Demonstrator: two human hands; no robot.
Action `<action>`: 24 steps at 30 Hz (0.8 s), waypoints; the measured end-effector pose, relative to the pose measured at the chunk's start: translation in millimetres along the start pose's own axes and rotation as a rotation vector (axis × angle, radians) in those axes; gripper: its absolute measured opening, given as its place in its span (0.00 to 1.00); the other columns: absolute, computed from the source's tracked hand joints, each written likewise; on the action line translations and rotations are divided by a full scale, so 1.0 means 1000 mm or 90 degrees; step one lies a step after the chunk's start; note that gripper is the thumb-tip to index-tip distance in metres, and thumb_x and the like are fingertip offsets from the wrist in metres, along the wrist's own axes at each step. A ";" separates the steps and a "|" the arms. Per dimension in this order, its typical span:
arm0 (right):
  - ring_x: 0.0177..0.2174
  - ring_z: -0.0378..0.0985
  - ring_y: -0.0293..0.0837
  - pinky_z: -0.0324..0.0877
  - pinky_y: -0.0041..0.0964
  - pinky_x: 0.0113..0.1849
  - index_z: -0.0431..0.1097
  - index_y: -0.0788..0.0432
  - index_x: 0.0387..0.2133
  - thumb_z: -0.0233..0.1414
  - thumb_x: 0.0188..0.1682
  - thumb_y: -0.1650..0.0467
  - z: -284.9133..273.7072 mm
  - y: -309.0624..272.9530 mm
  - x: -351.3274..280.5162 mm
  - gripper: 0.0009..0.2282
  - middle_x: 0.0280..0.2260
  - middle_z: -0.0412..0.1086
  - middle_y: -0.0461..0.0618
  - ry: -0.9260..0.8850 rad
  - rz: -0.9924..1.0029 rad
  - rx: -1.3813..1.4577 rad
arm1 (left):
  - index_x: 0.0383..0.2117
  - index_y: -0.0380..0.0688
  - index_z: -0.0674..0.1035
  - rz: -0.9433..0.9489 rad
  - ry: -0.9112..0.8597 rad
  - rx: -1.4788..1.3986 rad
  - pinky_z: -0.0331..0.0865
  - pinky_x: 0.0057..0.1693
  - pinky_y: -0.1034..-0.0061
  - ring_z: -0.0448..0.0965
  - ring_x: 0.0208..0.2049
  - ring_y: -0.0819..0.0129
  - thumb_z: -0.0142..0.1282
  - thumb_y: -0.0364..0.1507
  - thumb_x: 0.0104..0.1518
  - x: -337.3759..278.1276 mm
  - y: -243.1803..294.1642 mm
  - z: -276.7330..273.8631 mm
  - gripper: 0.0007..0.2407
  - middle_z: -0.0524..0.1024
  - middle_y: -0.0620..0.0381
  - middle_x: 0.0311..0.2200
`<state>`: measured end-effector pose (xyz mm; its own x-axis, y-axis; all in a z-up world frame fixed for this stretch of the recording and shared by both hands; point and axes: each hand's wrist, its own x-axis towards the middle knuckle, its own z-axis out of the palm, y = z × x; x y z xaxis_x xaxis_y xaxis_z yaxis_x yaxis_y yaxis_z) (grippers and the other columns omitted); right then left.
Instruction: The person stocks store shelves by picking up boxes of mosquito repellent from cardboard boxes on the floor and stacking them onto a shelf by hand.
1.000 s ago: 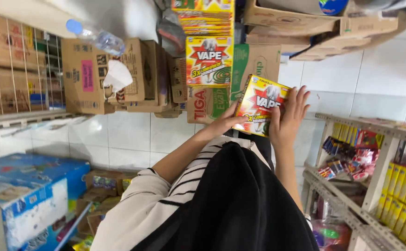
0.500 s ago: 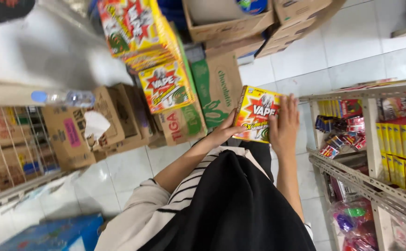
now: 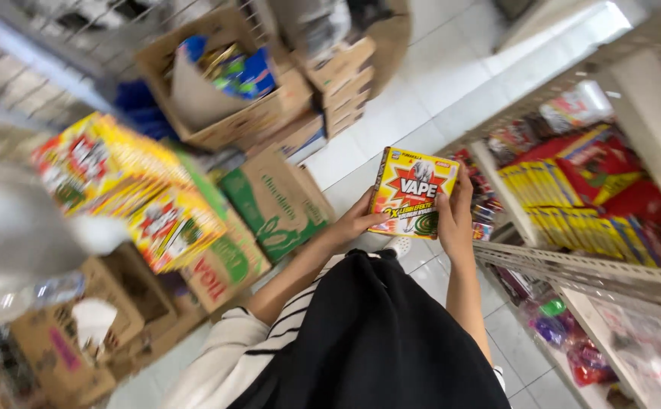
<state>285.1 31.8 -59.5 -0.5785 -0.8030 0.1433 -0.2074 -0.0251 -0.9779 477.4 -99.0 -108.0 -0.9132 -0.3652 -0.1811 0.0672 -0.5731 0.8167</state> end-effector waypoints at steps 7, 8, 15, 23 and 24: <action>0.53 0.73 0.48 0.70 0.43 0.52 0.42 0.55 0.72 0.53 0.52 0.77 -0.136 0.017 -0.004 0.35 0.56 0.69 0.59 0.039 0.182 0.145 | 0.69 0.36 0.55 -0.030 -0.107 0.074 0.65 0.65 0.70 0.68 0.61 0.65 0.55 0.26 0.61 0.102 0.000 0.070 0.30 0.66 0.50 0.62; 0.53 0.73 0.48 0.71 0.43 0.52 0.39 0.54 0.73 0.54 0.50 0.78 -0.153 0.012 -0.006 0.39 0.56 0.68 0.60 0.038 0.171 0.164 | 0.69 0.35 0.55 -0.025 -0.116 0.087 0.64 0.66 0.71 0.67 0.62 0.66 0.54 0.27 0.62 0.120 0.000 0.082 0.29 0.66 0.50 0.63; 0.65 0.57 0.48 0.70 0.48 0.55 0.29 0.51 0.72 0.62 0.38 0.82 -0.261 -0.044 -0.007 0.53 0.72 0.38 0.54 0.081 0.006 0.227 | 0.70 0.33 0.56 0.045 -0.242 0.185 0.59 0.70 0.71 0.65 0.65 0.65 0.50 0.30 0.67 0.244 0.019 0.191 0.27 0.65 0.48 0.64; 0.64 0.60 0.46 0.64 0.42 0.64 0.45 0.56 0.73 0.57 0.59 0.78 -0.377 -0.055 0.033 0.33 0.73 0.43 0.52 0.337 -0.250 0.002 | 0.73 0.35 0.54 0.230 -0.334 0.159 0.56 0.75 0.71 0.60 0.70 0.65 0.60 0.24 0.66 0.358 0.052 0.331 0.32 0.60 0.51 0.68; 0.64 0.61 0.46 0.64 0.41 0.64 0.50 0.56 0.71 0.54 0.62 0.77 -0.385 -0.053 0.039 0.27 0.72 0.45 0.52 0.379 -0.260 -0.061 | 0.74 0.36 0.54 0.231 -0.338 0.142 0.57 0.74 0.71 0.60 0.70 0.65 0.61 0.23 0.66 0.366 0.054 0.342 0.33 0.60 0.51 0.68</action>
<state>-29.8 230.6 56.8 -0.7655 -0.2798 0.5795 -0.5513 -0.1791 -0.8148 8.8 -12.5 57.5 -0.9257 -0.0630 0.3730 0.3742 -0.2973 0.8784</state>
